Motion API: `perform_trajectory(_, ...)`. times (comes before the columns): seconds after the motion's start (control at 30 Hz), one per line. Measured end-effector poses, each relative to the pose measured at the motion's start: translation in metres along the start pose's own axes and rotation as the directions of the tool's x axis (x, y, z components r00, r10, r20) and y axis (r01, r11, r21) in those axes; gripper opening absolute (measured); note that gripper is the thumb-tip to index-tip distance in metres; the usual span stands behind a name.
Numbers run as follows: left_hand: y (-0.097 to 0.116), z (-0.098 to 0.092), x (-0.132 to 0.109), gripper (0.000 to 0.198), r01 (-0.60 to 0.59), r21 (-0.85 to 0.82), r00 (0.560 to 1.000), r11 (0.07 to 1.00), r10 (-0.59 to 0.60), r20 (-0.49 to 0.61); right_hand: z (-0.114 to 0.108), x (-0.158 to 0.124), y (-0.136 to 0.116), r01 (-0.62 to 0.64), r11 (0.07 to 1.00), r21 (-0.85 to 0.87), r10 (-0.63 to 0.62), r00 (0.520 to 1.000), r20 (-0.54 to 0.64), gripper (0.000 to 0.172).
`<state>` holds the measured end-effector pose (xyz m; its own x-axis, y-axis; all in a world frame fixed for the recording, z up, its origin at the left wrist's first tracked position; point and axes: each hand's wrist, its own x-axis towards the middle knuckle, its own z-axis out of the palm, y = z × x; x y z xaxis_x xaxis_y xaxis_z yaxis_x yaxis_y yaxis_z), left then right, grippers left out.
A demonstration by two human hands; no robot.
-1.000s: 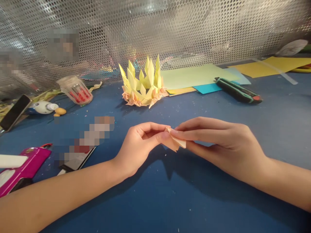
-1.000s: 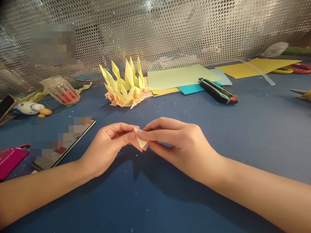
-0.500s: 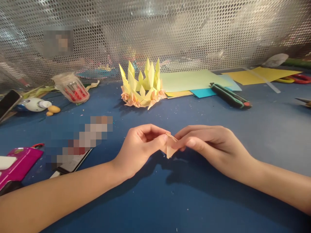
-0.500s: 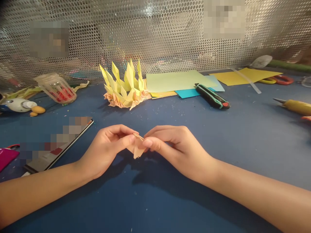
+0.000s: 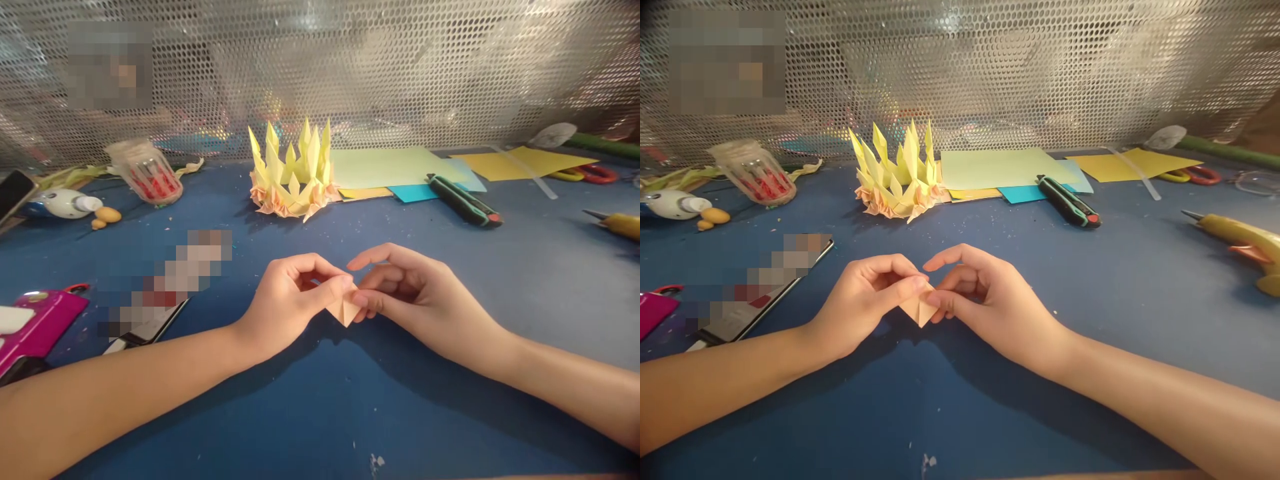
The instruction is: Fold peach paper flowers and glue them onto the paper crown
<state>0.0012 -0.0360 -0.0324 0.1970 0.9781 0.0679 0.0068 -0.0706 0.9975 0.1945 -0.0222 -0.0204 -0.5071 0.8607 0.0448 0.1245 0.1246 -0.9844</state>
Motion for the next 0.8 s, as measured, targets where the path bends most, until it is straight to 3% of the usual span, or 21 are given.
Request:
perform_trajectory(0.1,0.0018,0.0001,-0.0009,0.017,0.017,-0.026,1.000,1.000,-0.017,0.000,-0.0010,-0.0003,-0.0001,-0.060,0.998,-0.028,0.061,0.997,0.043,0.022)
perform_trajectory(0.27,0.0027,0.0011,-0.0015,0.021,0.030,-0.004,1.000,1.000,-0.030,0.010,-0.0034,-0.0009,-0.0008,-0.028,0.993,-0.119,0.035,0.998,0.056,0.024)
perform_trajectory(0.43,0.0010,0.0012,-0.0018,0.019,0.030,-0.021,0.999,0.999,-0.029,0.030,-0.0042,-0.0004,-0.0035,-0.011,0.995,-0.102,0.016,0.999,0.047,0.022)
perform_trajectory(0.63,0.0020,0.0018,-0.0020,0.011,0.018,0.007,0.999,1.000,-0.018,-0.030,-0.0054,0.0013,-0.0021,-0.086,0.993,-0.076,0.092,0.993,0.074,0.017)
perform_trajectory(0.8,0.0039,0.0011,-0.0030,0.013,0.021,0.036,1.000,0.999,-0.022,0.015,-0.0047,0.0002,-0.0005,-0.076,0.996,-0.056,0.082,0.990,0.112,0.020)
